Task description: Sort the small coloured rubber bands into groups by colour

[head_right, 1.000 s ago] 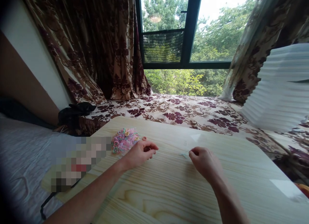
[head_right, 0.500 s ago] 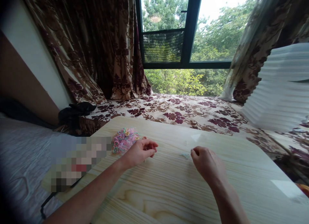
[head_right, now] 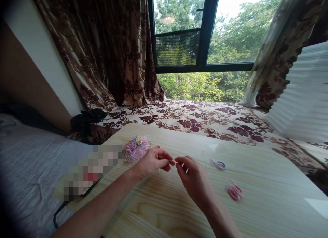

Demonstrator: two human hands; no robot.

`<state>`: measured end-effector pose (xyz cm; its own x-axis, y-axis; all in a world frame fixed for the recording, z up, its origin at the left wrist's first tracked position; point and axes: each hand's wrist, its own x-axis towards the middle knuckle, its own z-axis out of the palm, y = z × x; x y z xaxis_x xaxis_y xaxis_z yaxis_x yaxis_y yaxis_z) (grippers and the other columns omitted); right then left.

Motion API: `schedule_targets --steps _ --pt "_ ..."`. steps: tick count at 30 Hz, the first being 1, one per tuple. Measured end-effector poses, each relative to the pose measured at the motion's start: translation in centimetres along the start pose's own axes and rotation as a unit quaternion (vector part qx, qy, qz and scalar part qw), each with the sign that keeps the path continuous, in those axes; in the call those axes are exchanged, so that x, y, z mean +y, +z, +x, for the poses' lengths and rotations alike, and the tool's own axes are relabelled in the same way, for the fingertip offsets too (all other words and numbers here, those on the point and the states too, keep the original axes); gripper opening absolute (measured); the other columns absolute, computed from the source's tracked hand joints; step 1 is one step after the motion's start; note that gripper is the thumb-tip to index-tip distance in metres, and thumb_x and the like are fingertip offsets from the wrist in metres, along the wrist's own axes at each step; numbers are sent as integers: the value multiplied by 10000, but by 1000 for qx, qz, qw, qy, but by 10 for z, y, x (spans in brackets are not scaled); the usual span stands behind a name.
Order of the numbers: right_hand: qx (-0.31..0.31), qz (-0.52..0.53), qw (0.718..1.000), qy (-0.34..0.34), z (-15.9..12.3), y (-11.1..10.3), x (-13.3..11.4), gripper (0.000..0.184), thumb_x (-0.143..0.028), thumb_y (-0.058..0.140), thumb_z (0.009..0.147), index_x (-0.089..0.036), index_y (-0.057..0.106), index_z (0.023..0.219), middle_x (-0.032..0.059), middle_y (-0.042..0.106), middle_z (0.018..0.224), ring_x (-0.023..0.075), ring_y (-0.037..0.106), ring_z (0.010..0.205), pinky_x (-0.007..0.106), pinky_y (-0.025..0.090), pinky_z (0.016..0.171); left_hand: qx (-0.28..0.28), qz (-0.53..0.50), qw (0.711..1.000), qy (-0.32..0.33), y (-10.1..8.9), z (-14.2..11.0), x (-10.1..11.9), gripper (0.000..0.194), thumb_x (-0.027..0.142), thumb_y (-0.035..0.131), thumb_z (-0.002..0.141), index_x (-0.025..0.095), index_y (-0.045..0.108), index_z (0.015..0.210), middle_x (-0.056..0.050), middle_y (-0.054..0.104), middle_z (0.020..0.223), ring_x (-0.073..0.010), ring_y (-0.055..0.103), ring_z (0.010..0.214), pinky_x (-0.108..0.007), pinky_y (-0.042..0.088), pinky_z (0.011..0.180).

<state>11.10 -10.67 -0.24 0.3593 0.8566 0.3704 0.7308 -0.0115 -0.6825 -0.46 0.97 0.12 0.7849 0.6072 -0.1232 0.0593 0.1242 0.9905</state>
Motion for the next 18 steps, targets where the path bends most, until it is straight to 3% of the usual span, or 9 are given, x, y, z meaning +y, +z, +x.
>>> schedule_targets --steps 4,18 --pt "9 0 1000 -13 0 1 -1 199 -305 483 814 -194 648 819 27 635 709 118 546 549 233 434 502 -4 27 1000 4 -1 -1 0 165 197 669 625 83 643 742 0 600 535 -107 609 530 -226 501 557" --pt "-15 -16 1000 -18 0 -2 -5 225 -331 488 830 -201 663 778 25 630 712 119 542 561 243 414 515 -17 -4 1000 1 1 -1 1 260 211 724 582 91 584 765 0 601 563 -90 571 507 -228 488 534"
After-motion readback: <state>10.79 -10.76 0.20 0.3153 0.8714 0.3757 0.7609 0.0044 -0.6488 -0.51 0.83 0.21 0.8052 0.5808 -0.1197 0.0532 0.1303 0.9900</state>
